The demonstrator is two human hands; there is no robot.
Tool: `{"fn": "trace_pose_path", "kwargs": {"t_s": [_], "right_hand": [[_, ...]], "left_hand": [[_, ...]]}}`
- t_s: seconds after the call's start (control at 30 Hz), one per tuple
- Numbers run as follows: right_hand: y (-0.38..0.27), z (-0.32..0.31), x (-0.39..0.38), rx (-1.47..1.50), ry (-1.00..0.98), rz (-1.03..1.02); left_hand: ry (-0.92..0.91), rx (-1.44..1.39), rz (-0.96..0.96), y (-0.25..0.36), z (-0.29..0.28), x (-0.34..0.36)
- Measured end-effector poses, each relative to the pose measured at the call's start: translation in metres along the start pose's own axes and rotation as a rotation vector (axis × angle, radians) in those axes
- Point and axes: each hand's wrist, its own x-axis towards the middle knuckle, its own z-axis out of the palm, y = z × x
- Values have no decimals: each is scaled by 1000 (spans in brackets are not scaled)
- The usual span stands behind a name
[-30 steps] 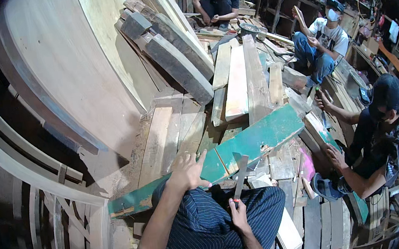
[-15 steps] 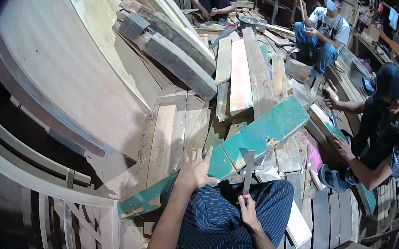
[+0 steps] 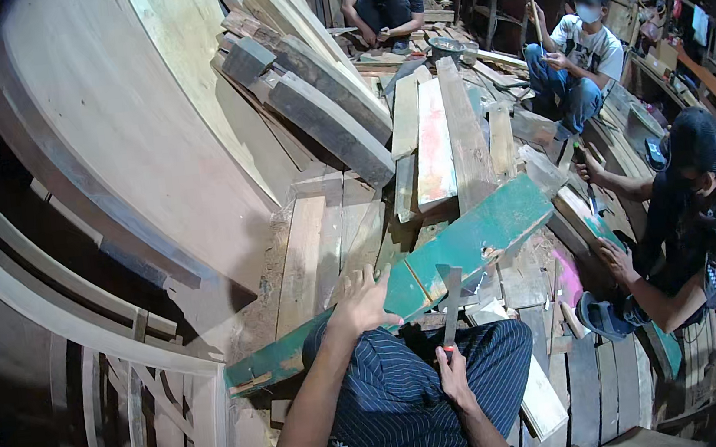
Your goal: The person holds a wooden board by hand and cuts into it along a marked line using a hand saw.
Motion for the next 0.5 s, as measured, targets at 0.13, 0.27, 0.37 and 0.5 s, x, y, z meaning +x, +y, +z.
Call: {"fn": "trace_pose_path", "kwargs": {"t_s": [0.13, 0.27, 0.37, 0.5], "right_hand": [[-9, -5, -6, 10, -5, 28], [-37, -21, -26, -85, 96, -42], [-94, -45, -41, -203, 164, -39], [-130, -74, -52, -335, 204, -52]], "left_hand": [[-39, -58, -9, -4, 0, 4], [4, -35, -1, -4, 7, 4], [-21, -107, -26, 2, 0, 2], [-40, -157, -28, 0, -4, 2]]}}
